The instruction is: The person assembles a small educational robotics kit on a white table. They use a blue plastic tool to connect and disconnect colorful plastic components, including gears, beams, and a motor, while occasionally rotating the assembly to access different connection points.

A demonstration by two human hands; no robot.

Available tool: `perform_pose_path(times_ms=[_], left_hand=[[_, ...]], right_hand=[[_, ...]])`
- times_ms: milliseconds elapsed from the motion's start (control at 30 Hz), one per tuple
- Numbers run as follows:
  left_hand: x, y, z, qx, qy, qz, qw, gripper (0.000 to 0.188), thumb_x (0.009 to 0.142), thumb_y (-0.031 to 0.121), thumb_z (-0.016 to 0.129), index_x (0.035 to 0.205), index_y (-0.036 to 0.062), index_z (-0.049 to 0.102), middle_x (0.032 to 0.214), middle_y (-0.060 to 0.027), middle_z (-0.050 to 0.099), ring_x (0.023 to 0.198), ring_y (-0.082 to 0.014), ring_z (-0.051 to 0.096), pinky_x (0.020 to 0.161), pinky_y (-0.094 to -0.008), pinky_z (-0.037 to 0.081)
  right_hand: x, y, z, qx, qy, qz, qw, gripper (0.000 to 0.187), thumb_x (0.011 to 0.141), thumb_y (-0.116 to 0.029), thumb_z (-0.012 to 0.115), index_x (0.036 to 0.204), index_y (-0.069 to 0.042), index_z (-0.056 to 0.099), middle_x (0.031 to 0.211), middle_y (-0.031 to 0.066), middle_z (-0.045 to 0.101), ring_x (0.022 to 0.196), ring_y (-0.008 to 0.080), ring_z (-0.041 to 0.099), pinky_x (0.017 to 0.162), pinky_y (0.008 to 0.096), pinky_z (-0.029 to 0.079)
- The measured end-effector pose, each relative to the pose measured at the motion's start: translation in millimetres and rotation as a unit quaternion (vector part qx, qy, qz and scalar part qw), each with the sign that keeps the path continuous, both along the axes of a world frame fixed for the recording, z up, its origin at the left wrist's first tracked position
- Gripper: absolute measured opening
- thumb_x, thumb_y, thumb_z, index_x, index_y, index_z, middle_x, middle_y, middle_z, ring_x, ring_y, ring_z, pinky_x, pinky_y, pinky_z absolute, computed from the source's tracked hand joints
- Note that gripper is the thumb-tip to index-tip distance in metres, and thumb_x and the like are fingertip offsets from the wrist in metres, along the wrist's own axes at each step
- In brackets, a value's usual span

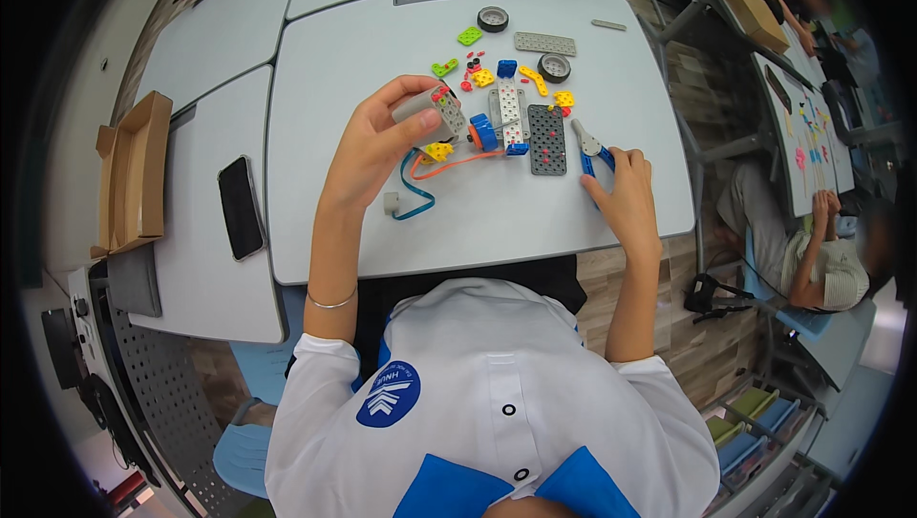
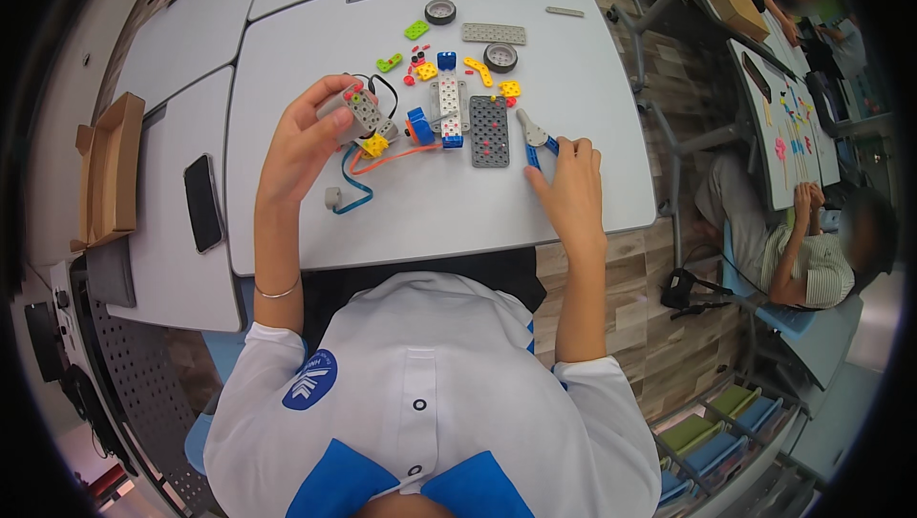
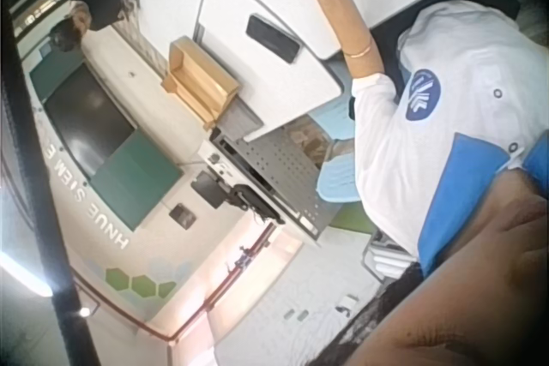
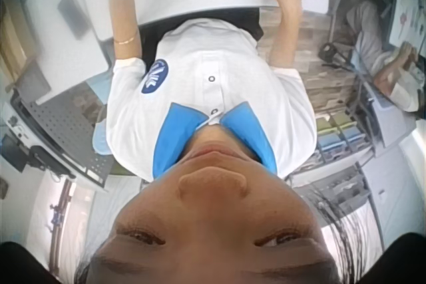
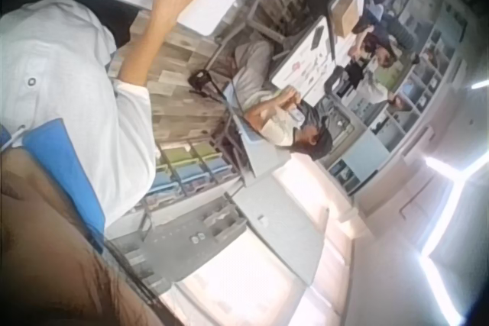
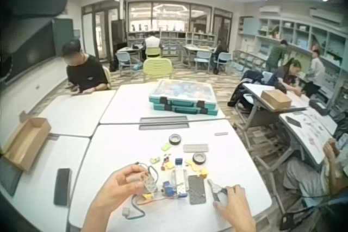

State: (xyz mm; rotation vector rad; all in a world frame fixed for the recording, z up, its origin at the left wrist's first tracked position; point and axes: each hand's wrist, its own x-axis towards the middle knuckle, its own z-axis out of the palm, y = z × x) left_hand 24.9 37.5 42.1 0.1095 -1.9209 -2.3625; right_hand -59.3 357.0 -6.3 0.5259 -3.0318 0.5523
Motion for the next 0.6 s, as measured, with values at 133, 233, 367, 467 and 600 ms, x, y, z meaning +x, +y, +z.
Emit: perform_pose_path(times_ms=[133, 233, 367, 467, 600], left_hand=[[-6, 5, -1, 0.027, -0.013, 0.016, 0.999, 0.043, 0.093, 0.021, 0.070, 0.127, 0.0005, 0.055, 0.114, -0.0135, 0.066, 0.110, -0.0203, 0.065, 0.095, -0.0359, 0.053], [-8, 5, 0, 0.034, 0.001, -0.002, 0.999, 0.042, 0.094, 0.023, 0.070, 0.126, 0.0001, 0.056, 0.113, -0.0129, 0.066, 0.108, -0.0197, 0.065, 0.095, -0.0356, 0.054], [-13, 6, -2, -0.001, 0.018, -0.034, 0.999, 0.042, 0.094, 0.027, 0.071, 0.124, 0.0011, 0.057, 0.112, -0.0114, 0.066, 0.106, -0.0178, 0.065, 0.094, -0.0333, 0.053], [-11, 7, 0, -0.027, 0.026, -0.040, 0.998, 0.041, 0.093, 0.028, 0.071, 0.122, 0.0024, 0.058, 0.111, -0.0103, 0.065, 0.105, -0.0160, 0.065, 0.092, -0.0303, 0.052], [-9, 7, 4, -0.045, 0.034, -0.049, 0.997, 0.040, 0.092, 0.029, 0.073, 0.120, 0.0035, 0.058, 0.109, -0.0092, 0.066, 0.103, -0.0143, 0.064, 0.090, -0.0273, 0.051]], right_hand=[[-9, 5, 12, -0.026, -0.030, -0.003, 0.999, 0.051, 0.084, -0.021, 0.070, 0.127, 0.004, 0.056, 0.119, 0.0199, 0.058, 0.109, 0.0348, 0.058, 0.089, 0.0416, 0.049], [-20, 6, 23, -0.223, -0.057, 0.016, 0.973, 0.047, 0.085, -0.019, 0.064, 0.125, 0.004, 0.056, 0.111, 0.0191, 0.060, 0.100, 0.0324, 0.062, 0.085, 0.0415, 0.050], [-12, -13, 69, -0.343, -0.061, 0.161, 0.923, 0.042, 0.084, -0.016, 0.062, 0.121, 0.003, 0.055, 0.103, 0.0162, 0.059, 0.092, 0.0270, 0.063, 0.084, 0.0392, 0.050], [-4, -36, 87, -0.257, 0.024, 0.282, 0.924, 0.045, 0.079, -0.016, 0.069, 0.119, 0.000, 0.056, 0.102, 0.0148, 0.061, 0.085, 0.0273, 0.063, 0.078, 0.0369, 0.052], [-13, -49, 89, -0.194, 0.132, 0.339, 0.911, 0.051, 0.075, -0.022, 0.079, 0.118, -0.002, 0.060, 0.103, 0.0139, 0.064, 0.082, 0.0307, 0.063, 0.072, 0.0370, 0.053]])
